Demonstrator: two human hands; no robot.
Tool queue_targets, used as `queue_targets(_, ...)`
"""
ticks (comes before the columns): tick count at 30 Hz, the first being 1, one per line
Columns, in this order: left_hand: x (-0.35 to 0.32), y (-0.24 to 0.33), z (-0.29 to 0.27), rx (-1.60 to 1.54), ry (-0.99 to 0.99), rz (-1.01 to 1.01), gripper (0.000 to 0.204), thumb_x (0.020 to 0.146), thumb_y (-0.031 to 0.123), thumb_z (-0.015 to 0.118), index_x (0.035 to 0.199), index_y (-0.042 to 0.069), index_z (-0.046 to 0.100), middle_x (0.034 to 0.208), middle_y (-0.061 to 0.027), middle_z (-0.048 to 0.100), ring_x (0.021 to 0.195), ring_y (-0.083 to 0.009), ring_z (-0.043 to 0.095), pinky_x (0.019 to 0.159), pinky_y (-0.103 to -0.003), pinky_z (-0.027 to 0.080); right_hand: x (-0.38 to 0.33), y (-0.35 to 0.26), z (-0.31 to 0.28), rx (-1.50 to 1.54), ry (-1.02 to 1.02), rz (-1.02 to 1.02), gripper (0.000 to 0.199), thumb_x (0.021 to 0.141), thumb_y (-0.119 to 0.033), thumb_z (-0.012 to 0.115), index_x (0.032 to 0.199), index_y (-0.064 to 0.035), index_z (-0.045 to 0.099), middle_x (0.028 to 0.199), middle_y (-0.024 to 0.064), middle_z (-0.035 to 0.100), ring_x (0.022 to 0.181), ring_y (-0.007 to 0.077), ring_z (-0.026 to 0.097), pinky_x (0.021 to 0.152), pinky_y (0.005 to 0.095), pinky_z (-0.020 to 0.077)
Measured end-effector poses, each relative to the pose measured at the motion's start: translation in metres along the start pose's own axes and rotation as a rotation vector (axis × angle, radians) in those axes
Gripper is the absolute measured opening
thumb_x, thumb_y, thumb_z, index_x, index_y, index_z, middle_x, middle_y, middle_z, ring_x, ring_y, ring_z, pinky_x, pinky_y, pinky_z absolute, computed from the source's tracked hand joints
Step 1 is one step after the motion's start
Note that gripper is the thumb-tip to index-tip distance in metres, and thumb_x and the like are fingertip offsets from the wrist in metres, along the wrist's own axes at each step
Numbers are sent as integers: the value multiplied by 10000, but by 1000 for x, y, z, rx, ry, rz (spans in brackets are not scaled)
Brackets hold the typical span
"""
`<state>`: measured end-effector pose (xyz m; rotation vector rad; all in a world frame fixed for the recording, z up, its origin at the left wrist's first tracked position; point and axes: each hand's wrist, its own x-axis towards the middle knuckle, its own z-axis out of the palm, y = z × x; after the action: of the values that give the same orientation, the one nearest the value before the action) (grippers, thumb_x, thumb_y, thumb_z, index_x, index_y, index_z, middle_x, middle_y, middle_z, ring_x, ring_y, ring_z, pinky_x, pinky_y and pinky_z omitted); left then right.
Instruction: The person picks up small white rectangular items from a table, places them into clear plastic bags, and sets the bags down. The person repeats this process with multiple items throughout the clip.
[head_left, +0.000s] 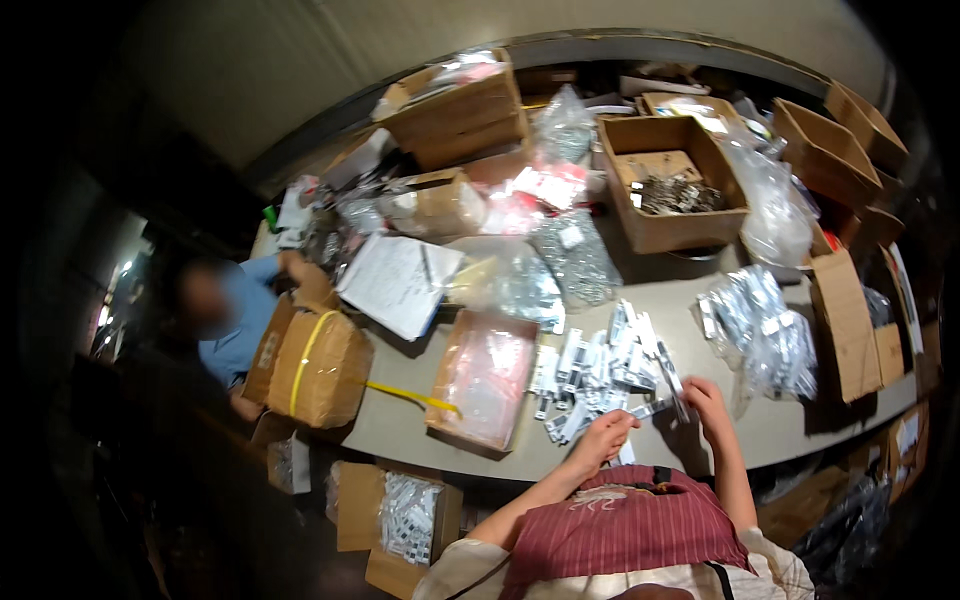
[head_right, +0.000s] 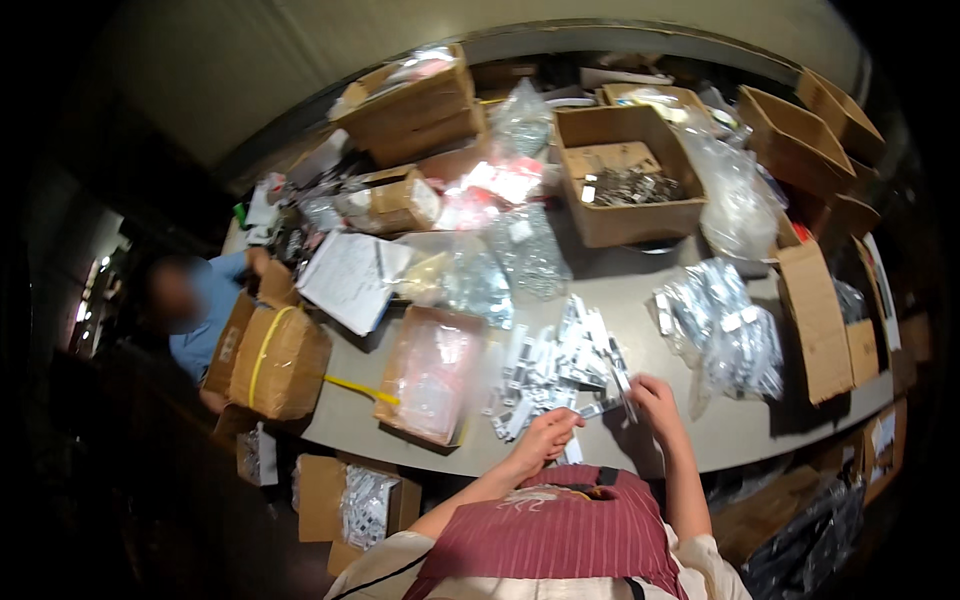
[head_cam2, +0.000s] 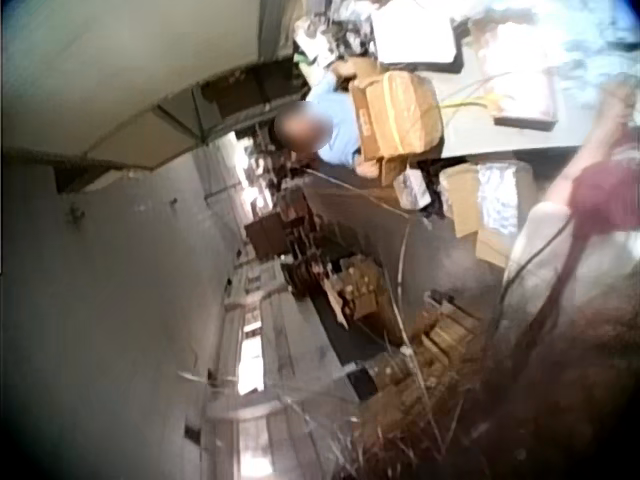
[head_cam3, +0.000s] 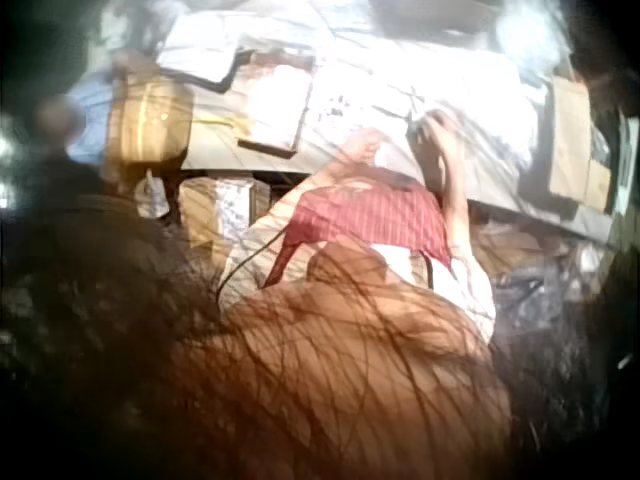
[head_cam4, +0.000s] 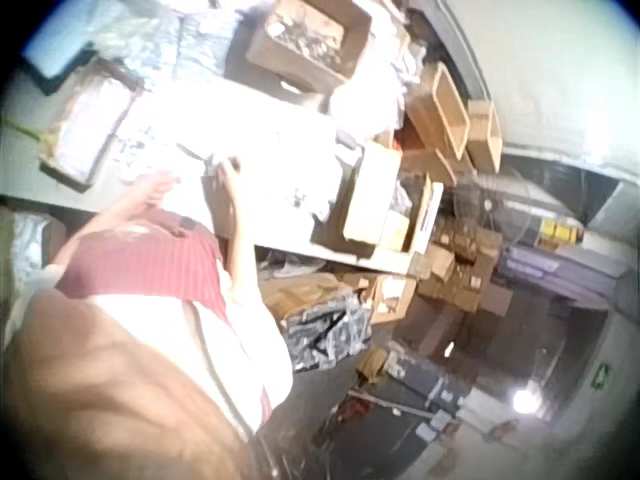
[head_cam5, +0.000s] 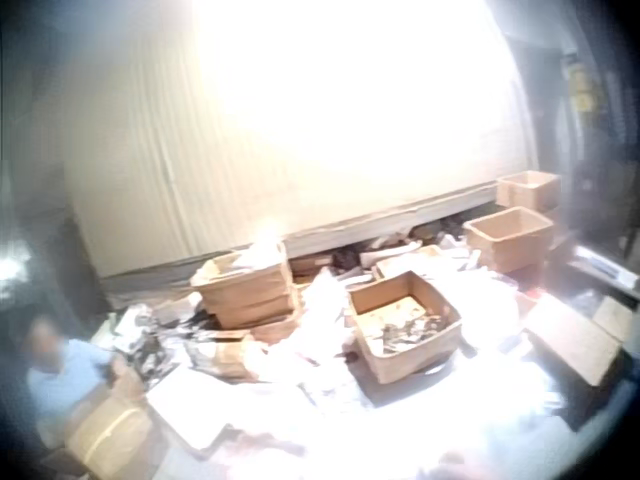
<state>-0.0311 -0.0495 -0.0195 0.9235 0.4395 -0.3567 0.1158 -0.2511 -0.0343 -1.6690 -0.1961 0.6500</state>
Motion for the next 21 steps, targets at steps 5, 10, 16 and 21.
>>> queue_targets(5,1,6,13,-30,-68,147,242,1006,306,547,1052,69,559,656,85,370,501,-1,280,432,-172,202,-55,-19,36,424,-266,244,258,768,-186,555,920,-12,669,806,36,622,724,140,572,676,272,447)
queue_targets(10,9,0,10,15,-83,167,228,987,296,588,915,87,533,628,91,404,505,6,333,443,-167,229,-59,-22,47,375,-371,294,311,910,-279,565,1021,-3,659,943,55,670,862,130,614,803,282,460)
queue_targets(16,6,6,9,51,27,237,227,989,291,586,884,97,531,613,71,442,501,0,341,449,-182,237,-57,-42,59,309,-297,330,364,971,-375,549,842,-52,655,728,0,619,584,77,545,508,223,392)
queue_targets(21,12,2,1,104,10,306,235,980,275,601,840,104,522,599,81,415,496,-3,331,441,-191,209,-54,-36,59,292,-272,299,357,966,-359,574,813,-48,659,737,-15,617,601,54,515,534,226,381)
